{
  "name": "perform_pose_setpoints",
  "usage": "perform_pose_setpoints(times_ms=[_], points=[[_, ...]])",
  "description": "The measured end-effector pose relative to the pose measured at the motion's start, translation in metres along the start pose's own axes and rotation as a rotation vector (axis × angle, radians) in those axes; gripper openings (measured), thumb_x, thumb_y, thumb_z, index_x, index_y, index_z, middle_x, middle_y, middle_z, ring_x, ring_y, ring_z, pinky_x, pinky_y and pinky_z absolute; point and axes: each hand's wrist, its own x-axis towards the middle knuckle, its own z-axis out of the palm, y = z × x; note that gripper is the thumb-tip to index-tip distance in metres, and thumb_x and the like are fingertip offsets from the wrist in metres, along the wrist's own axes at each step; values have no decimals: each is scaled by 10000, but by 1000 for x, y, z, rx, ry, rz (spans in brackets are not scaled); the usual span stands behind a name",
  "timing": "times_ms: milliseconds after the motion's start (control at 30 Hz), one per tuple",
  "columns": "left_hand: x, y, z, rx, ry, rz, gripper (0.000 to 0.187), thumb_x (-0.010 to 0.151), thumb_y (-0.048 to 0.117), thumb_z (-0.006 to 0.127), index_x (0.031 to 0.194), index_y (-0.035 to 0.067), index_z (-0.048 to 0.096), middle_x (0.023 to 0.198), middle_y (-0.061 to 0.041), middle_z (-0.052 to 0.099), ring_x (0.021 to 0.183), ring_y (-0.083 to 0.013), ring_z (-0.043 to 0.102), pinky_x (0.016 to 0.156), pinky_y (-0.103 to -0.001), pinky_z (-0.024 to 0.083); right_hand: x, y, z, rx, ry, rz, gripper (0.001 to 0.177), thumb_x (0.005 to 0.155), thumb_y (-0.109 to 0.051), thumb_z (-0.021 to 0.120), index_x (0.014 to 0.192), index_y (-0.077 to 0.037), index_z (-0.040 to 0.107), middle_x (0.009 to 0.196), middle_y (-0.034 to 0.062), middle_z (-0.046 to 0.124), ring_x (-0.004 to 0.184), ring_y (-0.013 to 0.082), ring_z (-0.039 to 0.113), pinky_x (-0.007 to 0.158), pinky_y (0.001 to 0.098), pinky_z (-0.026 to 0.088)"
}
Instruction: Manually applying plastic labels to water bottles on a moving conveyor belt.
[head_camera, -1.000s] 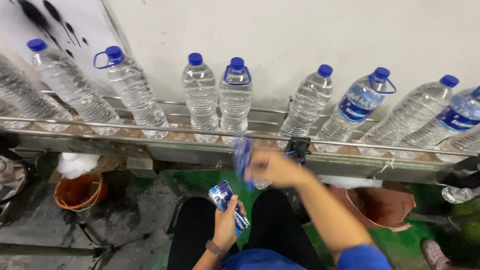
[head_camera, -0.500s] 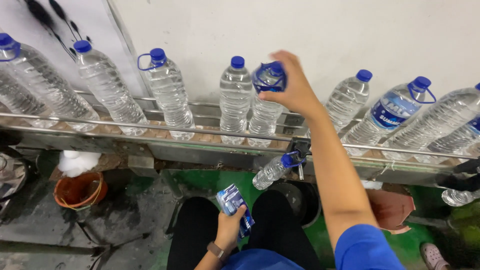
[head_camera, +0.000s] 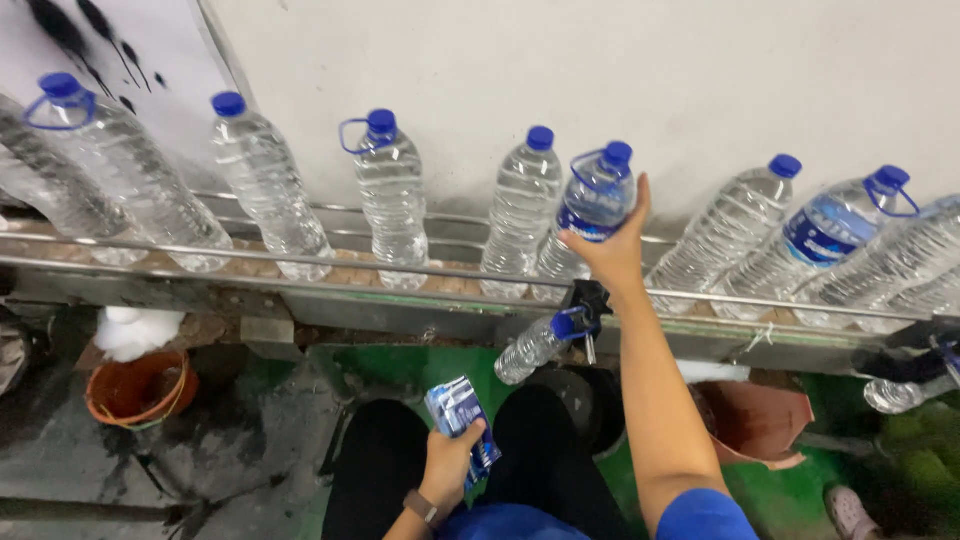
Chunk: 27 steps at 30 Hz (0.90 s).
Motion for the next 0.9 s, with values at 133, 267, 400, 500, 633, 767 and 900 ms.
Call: perform_pose_setpoints(times_ms=[133, 267, 400, 500, 633, 767, 900], points=[[9, -9, -6, -17, 6, 162, 126, 840, 69, 812, 955, 35, 771, 853, -91, 764, 785, -217, 714, 756, -372, 592, -44, -60, 16, -380, 196, 240, 1271, 710, -183, 932, 1605, -116, 31, 1666, 209, 225, 1519, 421, 220, 1211, 648, 156], [13, 0, -8, -210, 48, 129, 214, 862, 21, 779, 1067, -16, 730, 944, -162, 770, 831, -279, 727, 777, -397, 602, -162, 35, 69, -253, 206, -211, 601, 845, -135, 687, 1357, 33, 422, 1205, 195, 470, 1080, 290, 536, 941, 412, 458], [17, -3, -24, -319, -1, 157, 177, 920, 146, 737, 1002, -11, 733, 812, -121, 717, 681, -220, 655, 644, -350, 538, -211, 59, 86, 56, -825, 451, 379, 884, -243, 756, 1208, -87, 634, 1169, 51, 707, 1063, 155, 649, 980, 310, 506], [24, -6, -25, -299, -79, 117, 167, 978, 177, 676, 908, 31, 634, 676, -98, 618, 566, -204, 572, 567, -337, 477, -165, 46, 70, 293, -994, 484, 157, 908, -181, 760, 1043, -102, 749, 1021, 14, 735, 955, 132, 683, 924, 294, 545], [9, 3, -20, -252, -240, 94, 241, 977, 209, 684, 798, 66, 609, 642, -85, 607, 558, -197, 570, 590, -328, 485, -58, -98, 59, -512, -733, 368, 313, 814, -494, 722, 996, -239, 703, 1012, -50, 716, 938, 126, 689, 850, 329, 530], [17, -7, -21, -340, -203, 21, 250, 883, -35, 561, 1119, 22, 620, 857, -136, 673, 665, -252, 616, 667, -377, 538, 48, -111, 59, -394, -149, -525, 401, 1006, -450, 608, 1230, -131, 703, 1324, 153, 664, 1151, 320, 655, 950, 474, 559], [14, 1, -25, -30, -136, 14, 243, 874, 1, 664, 1111, -35, 707, 965, -193, 780, 912, -299, 746, 892, -407, 587, 91, -123, 76, -585, -538, -469, 180, 854, -226, 857, 865, -115, 716, 990, 30, 581, 939, 240, 498, 858, 423, 360]])
